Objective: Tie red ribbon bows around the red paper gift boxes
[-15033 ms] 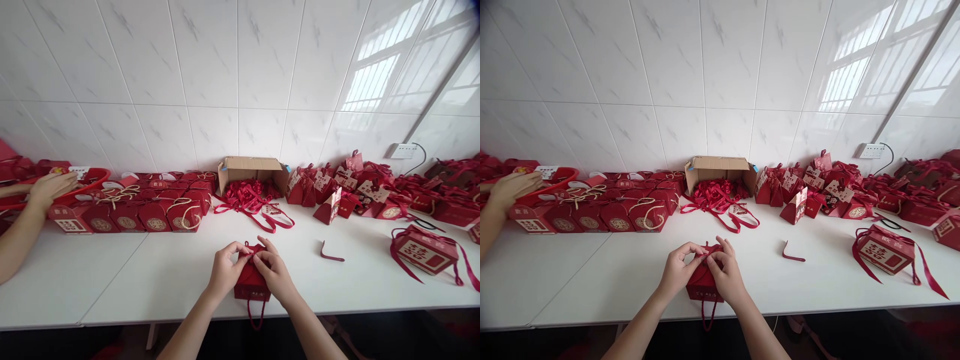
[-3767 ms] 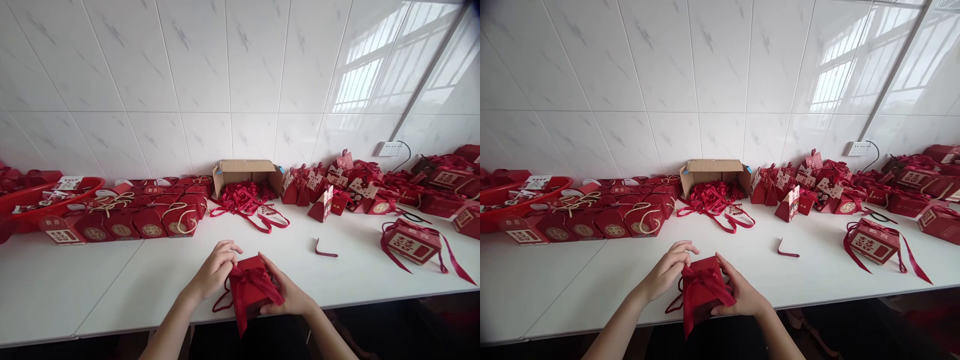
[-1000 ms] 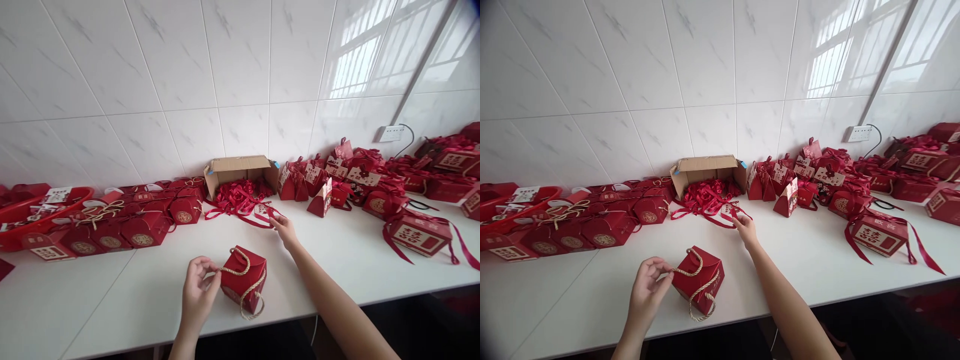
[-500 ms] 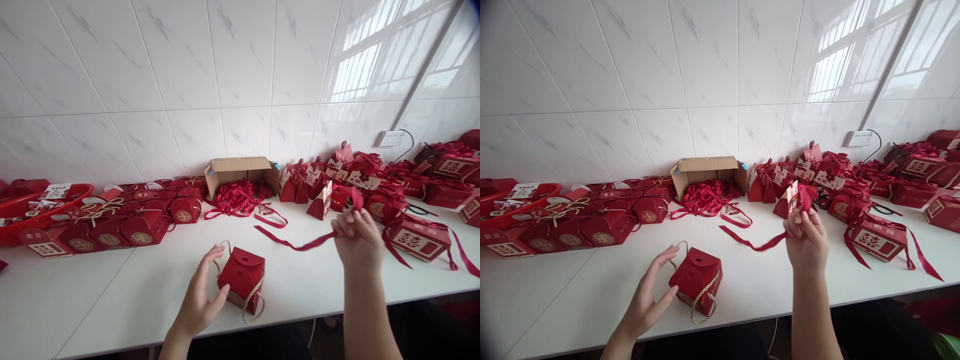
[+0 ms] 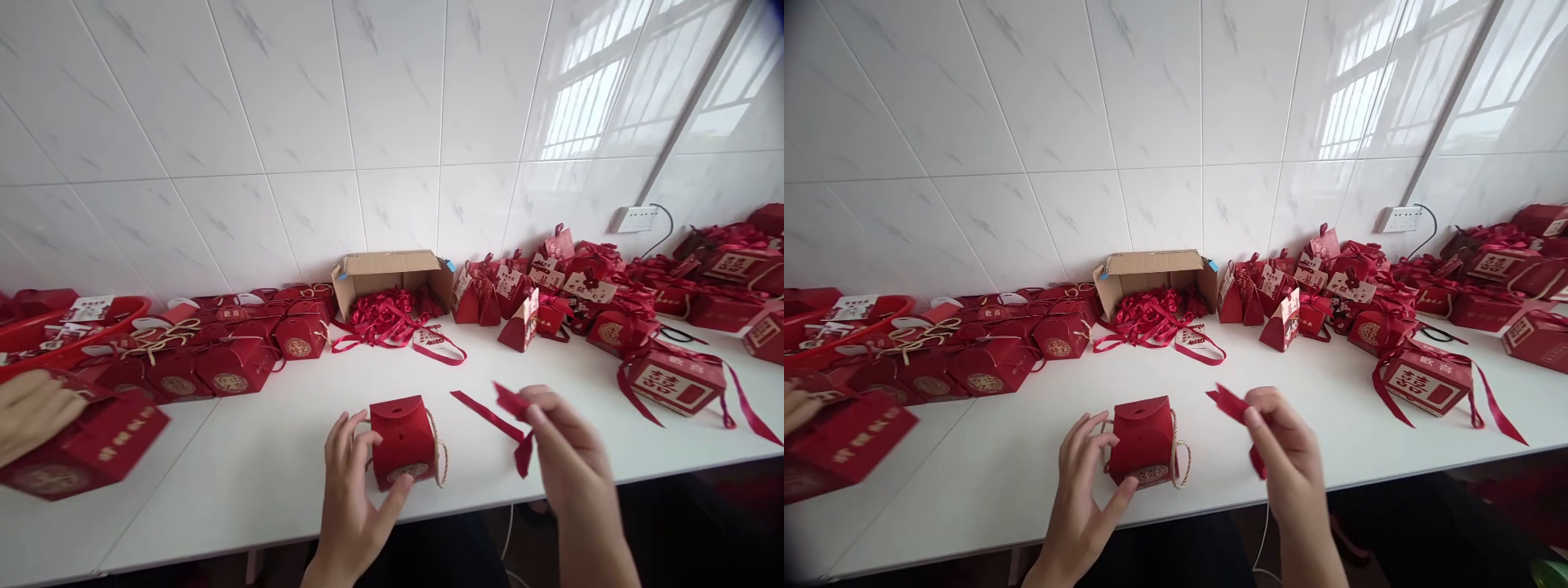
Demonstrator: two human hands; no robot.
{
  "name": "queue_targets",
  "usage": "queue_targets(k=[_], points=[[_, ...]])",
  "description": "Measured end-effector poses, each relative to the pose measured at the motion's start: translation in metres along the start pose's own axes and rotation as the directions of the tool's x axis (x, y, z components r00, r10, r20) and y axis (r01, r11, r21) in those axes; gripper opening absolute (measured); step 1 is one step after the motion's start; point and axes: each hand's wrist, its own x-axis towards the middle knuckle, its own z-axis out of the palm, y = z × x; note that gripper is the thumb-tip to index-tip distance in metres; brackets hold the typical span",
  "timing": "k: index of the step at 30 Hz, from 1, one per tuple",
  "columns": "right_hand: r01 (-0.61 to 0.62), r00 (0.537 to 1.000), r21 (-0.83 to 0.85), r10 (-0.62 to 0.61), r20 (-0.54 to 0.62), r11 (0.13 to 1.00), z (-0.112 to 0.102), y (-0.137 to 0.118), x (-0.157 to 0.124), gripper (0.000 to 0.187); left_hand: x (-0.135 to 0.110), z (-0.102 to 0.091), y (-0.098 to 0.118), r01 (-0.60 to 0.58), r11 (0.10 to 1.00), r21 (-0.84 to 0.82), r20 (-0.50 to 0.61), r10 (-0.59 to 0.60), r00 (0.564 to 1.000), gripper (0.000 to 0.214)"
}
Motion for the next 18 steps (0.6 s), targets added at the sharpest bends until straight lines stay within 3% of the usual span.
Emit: queue_targets(k=[2, 7, 11, 13, 18], points=[[-0.105, 0.993, -0.024, 0.106, 0.052, 0.994, 0.011, 0.014, -0.008, 0.023, 0.001, -0.005, -0.001, -0.024, 0.999, -0.042, 0.025, 0.025, 0.999, 0.014], [-0.327, 0.94, -0.019, 0.327, 0.1, 0.945, 0.029, 0.034, -0.034, 0.03, 0.028, -0.011, -0.02, -0.1, 0.99, -0.096, 0.222, 0.119, 0.968, 0.032], [-0.413, 0.903, 0.008, 0.409, 0.13, 0.911, 0.035, 0.04, -0.05, 0.031, 0.04, -0.01, -0.022, -0.09, 0.993, -0.072, 0.378, 0.11, 0.919, 0.037], [-0.43, 0.895, 0.009, 0.425, 0.139, 0.903, 0.037, 0.044, -0.053, 0.03, 0.035, -0.008, -0.017, -0.123, 0.992, 0.011, 0.344, 0.112, 0.932, 0.037], [-0.403, 0.901, -0.037, 0.404, 0.159, 0.914, 0.042, 0.053, -0.048, 0.03, 0.015, -0.003, -0.004, -0.157, 0.964, 0.217, 0.105, 0.137, 0.985, 0.041]])
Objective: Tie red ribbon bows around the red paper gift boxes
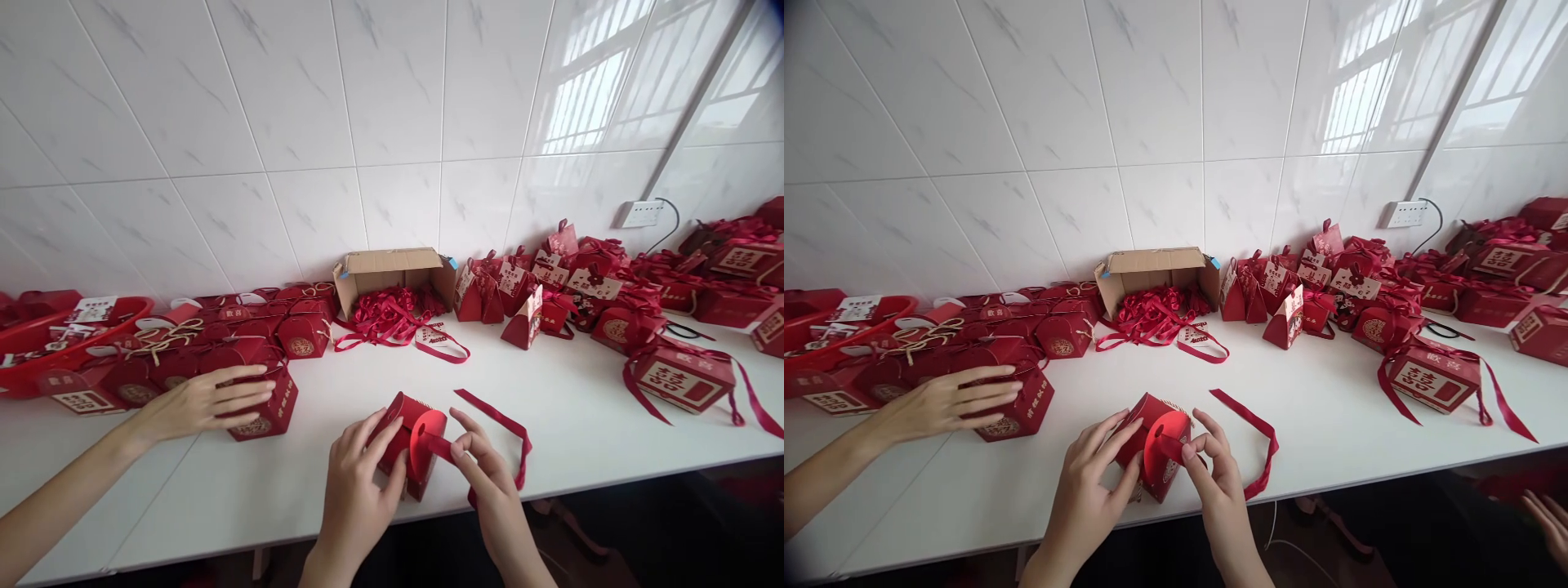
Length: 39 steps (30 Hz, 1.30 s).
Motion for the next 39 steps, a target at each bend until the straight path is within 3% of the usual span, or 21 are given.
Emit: queue_targets(k=[3, 12, 20, 25, 29, 31, 34, 39], points=[[-0.012, 1.0, -0.024, 0.012, -0.007, 1.0, 0.001, 0.0, 0.005, 0.031, 0.002, 0.0, 0.006, -0.014, 0.999, 0.04, -0.029, 0.015, 0.999, 0.037], [0.019, 0.997, -0.006, -0.019, -0.081, 1.0, 0.012, -0.005, 0.008, 0.035, 0.025, 0.0, 0.001, 0.005, 0.996, -0.089, 0.092, 0.003, 0.996, 0.029], [0.019, 0.998, -0.149, -0.027, -0.049, 0.989, 0.01, 0.004, 0.017, 0.033, 0.033, 0.004, 0.003, 0.038, 0.988, -0.147, 0.122, -0.02, 0.992, 0.02], [0.065, 0.995, -0.24, -0.082, -0.059, 0.969, 0.01, 0.009, 0.017, 0.032, 0.035, 0.004, 0.003, 0.002, 0.995, -0.1, 0.059, 0.004, 0.998, 0.02], [0.226, 0.942, -0.425, -0.307, -0.133, 0.877, 0.006, 0.009, 0.017, 0.027, 0.037, 0.002, 0.0, -0.047, 0.997, -0.067, -0.096, 0.04, 0.995, 0.016], [0.314, 0.916, -0.467, -0.392, -0.079, 0.827, 0.005, 0.005, 0.02, 0.038, 0.042, -0.003, 0.001, -0.081, 0.995, -0.054, -0.156, 0.072, 0.985, 0.014], [0.412, 0.907, -0.439, -0.407, 0.111, 0.798, 0.009, -0.01, 0.028, 0.04, 0.053, -0.018, 0.007, -0.123, 0.988, -0.092, -0.166, 0.107, 0.98, 0.013], [0.457, 0.881, -0.4, -0.341, 0.329, 0.794, 0.022, -0.044, 0.039, 0.017, 0.063, -0.046, 0.016, -0.131, 0.974, -0.187, -0.177, 0.098, 0.979, 0.01]])
